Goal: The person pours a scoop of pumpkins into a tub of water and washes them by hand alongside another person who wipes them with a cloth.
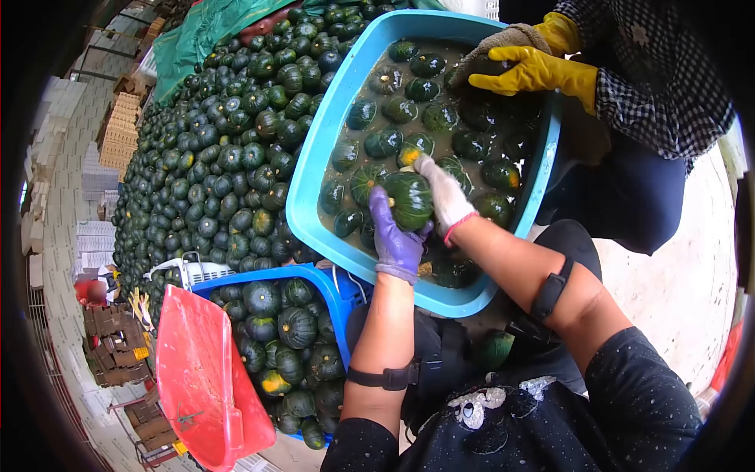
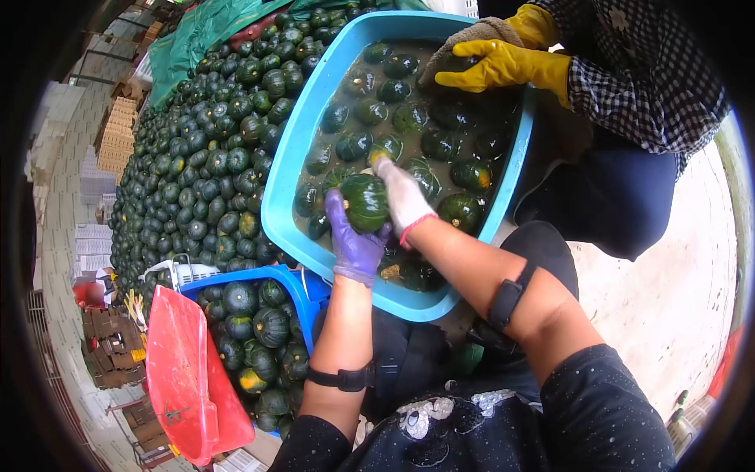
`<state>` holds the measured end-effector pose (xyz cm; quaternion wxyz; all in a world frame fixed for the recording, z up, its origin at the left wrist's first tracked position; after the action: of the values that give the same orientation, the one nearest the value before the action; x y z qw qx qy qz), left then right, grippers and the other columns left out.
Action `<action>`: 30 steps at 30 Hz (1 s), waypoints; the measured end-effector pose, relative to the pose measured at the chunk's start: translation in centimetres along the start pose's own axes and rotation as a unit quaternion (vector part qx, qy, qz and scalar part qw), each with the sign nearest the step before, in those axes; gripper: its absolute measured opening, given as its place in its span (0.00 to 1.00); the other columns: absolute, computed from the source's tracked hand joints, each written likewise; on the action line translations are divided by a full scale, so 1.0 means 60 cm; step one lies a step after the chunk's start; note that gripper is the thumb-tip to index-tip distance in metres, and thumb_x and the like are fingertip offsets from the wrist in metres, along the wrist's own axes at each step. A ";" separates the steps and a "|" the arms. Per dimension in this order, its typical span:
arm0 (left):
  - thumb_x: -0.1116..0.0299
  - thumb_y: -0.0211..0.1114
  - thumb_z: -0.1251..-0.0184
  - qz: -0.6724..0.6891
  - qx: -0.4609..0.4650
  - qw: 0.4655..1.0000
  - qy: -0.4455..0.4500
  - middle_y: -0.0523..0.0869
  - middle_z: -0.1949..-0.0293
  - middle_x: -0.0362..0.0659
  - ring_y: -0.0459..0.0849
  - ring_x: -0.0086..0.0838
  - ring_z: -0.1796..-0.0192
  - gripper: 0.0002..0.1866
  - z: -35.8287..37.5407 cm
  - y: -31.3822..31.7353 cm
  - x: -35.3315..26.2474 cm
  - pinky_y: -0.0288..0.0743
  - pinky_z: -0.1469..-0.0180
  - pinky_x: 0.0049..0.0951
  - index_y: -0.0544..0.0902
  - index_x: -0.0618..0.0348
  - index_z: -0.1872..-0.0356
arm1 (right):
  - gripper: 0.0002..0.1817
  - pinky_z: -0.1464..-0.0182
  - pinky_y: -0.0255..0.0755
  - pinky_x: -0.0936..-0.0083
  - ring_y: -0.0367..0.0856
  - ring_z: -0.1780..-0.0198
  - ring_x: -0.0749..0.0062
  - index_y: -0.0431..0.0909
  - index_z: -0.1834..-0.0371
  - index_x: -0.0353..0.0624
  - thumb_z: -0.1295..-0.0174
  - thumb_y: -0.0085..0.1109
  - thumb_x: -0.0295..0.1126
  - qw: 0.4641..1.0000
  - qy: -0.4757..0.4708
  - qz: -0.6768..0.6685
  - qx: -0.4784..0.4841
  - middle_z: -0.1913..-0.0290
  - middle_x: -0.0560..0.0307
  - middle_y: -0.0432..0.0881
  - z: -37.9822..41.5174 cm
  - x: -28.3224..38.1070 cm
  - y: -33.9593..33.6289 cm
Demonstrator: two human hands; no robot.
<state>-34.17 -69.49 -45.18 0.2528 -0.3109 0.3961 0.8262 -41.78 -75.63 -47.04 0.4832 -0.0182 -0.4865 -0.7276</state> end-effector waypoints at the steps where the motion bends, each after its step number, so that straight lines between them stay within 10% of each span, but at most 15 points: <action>1: 0.48 0.61 0.30 0.098 0.016 0.995 -0.021 0.78 0.47 0.43 0.80 0.31 0.47 0.32 -0.016 -0.011 0.017 0.77 0.46 0.36 0.65 0.56 0.34 | 0.23 0.49 0.77 0.70 0.84 0.55 0.64 0.80 0.50 0.38 0.30 0.50 0.48 0.998 -0.065 0.023 -0.016 0.56 0.51 0.85 -0.012 -0.015 -0.009; 2: 0.46 0.58 0.29 0.099 0.024 0.992 0.080 0.76 0.46 0.43 0.79 0.32 0.46 0.32 -0.036 -0.008 0.001 0.77 0.45 0.36 0.64 0.56 0.33 | 0.22 0.45 0.75 0.71 0.84 0.53 0.65 0.80 0.51 0.38 0.30 0.50 0.48 0.961 -0.179 0.187 -0.098 0.54 0.51 0.85 0.003 0.001 -0.013; 3: 0.44 0.56 0.28 -0.194 -0.139 0.952 0.192 0.74 0.43 0.43 0.78 0.34 0.44 0.32 -0.021 -0.045 -0.020 0.75 0.42 0.37 0.64 0.57 0.34 | 0.22 0.42 0.73 0.72 0.83 0.50 0.65 0.80 0.51 0.38 0.30 0.51 0.47 0.878 -0.283 0.342 -0.177 0.52 0.50 0.84 0.029 0.014 -0.003; 4: 0.44 0.56 0.29 -0.186 -0.121 0.958 0.181 0.73 0.43 0.43 0.77 0.33 0.44 0.33 -0.026 -0.044 -0.012 0.76 0.43 0.37 0.64 0.57 0.35 | 0.22 0.38 0.69 0.74 0.81 0.47 0.66 0.79 0.47 0.39 0.29 0.49 0.47 0.875 -0.227 0.380 -0.197 0.51 0.50 0.84 0.062 0.013 0.015; 7: 0.40 0.55 0.30 -0.091 -0.070 0.985 0.132 0.76 0.46 0.44 0.79 0.32 0.46 0.33 -0.023 -0.029 -0.002 0.79 0.48 0.35 0.67 0.58 0.38 | 0.21 0.42 0.72 0.72 0.82 0.50 0.66 0.79 0.47 0.41 0.30 0.50 0.48 0.997 -0.073 0.009 -0.037 0.53 0.50 0.84 -0.010 -0.006 0.002; 11: 0.33 0.48 0.32 0.013 0.019 0.998 -0.065 0.84 0.55 0.45 0.86 0.32 0.57 0.33 -0.027 -0.015 -0.001 0.83 0.64 0.34 0.78 0.53 0.47 | 0.21 0.52 0.79 0.68 0.84 0.59 0.67 0.80 0.54 0.45 0.30 0.52 0.52 0.997 0.006 -0.016 0.078 0.58 0.52 0.84 0.001 -0.025 0.030; 12: 0.29 0.45 0.34 -0.030 0.172 0.971 -0.165 0.87 0.65 0.42 0.87 0.31 0.71 0.36 -0.026 -0.007 0.003 0.79 0.77 0.27 0.81 0.52 0.52 | 0.22 0.53 0.79 0.68 0.84 0.58 0.67 0.80 0.54 0.45 0.30 0.52 0.53 0.996 0.014 -0.047 0.078 0.57 0.53 0.84 0.003 -0.025 0.030; 15: 0.30 0.47 0.33 -0.408 -0.134 0.896 -0.108 0.87 0.68 0.43 0.85 0.32 0.78 0.35 -0.027 -0.059 -0.032 0.76 0.81 0.23 0.81 0.53 0.52 | 0.23 0.53 0.80 0.66 0.84 0.57 0.66 0.79 0.54 0.45 0.31 0.53 0.55 0.986 0.037 -0.142 0.074 0.56 0.53 0.84 0.002 -0.018 0.034; 16: 0.31 0.49 0.34 -0.428 -0.159 0.888 0.051 0.87 0.61 0.43 0.87 0.32 0.69 0.35 -0.023 -0.047 -0.063 0.79 0.76 0.27 0.80 0.54 0.50 | 0.28 0.51 0.75 0.69 0.83 0.56 0.67 0.77 0.47 0.42 0.31 0.50 0.57 0.995 0.024 -0.067 0.069 0.54 0.54 0.83 -0.004 -0.015 0.035; 20: 0.32 0.55 0.36 -0.209 -0.076 0.974 0.043 0.84 0.48 0.41 0.85 0.34 0.50 0.35 -0.002 -0.010 -0.048 0.84 0.67 0.39 0.77 0.49 0.41 | 0.22 0.46 0.69 0.72 0.78 0.55 0.69 0.79 0.60 0.37 0.32 0.51 0.48 0.912 -0.244 0.328 -0.028 0.60 0.56 0.81 -0.017 0.052 0.026; 24: 0.29 0.57 0.41 0.069 0.102 0.985 -0.125 0.84 0.49 0.40 0.84 0.35 0.48 0.34 -0.012 0.004 -0.014 0.86 0.66 0.42 0.77 0.42 0.42 | 0.22 0.51 0.69 0.65 0.79 0.58 0.57 0.77 0.63 0.33 0.32 0.48 0.46 0.984 -0.138 0.109 -0.030 0.63 0.46 0.82 -0.031 0.031 -0.003; 27: 0.28 0.58 0.43 0.078 0.035 0.982 -0.166 0.85 0.49 0.38 0.85 0.34 0.51 0.35 -0.012 -0.020 0.005 0.86 0.68 0.38 0.78 0.41 0.43 | 0.20 0.54 0.69 0.68 0.78 0.61 0.58 0.77 0.65 0.35 0.34 0.48 0.44 0.890 -0.302 0.339 -0.046 0.64 0.41 0.79 -0.043 0.034 -0.023; 30: 0.31 0.61 0.44 -0.025 -0.024 0.979 -0.200 0.82 0.46 0.39 0.81 0.36 0.45 0.34 0.003 -0.040 0.037 0.80 0.52 0.50 0.77 0.39 0.42 | 0.21 0.57 0.70 0.68 0.77 0.66 0.61 0.79 0.68 0.37 0.35 0.49 0.46 0.903 -0.187 0.358 -0.144 0.69 0.44 0.78 -0.010 0.056 -0.049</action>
<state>-34.13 -67.61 -47.89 0.3397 -0.1554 0.3102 0.8742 -45.42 -78.22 -47.69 0.6029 -0.3966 -0.4185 -0.5514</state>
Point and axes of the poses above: each hand's wrist, its own z-axis away from the middle knuckle, its own y-axis out of the palm, x = y × z, the point moved 8 cm from there along -z, towards the middle knuckle
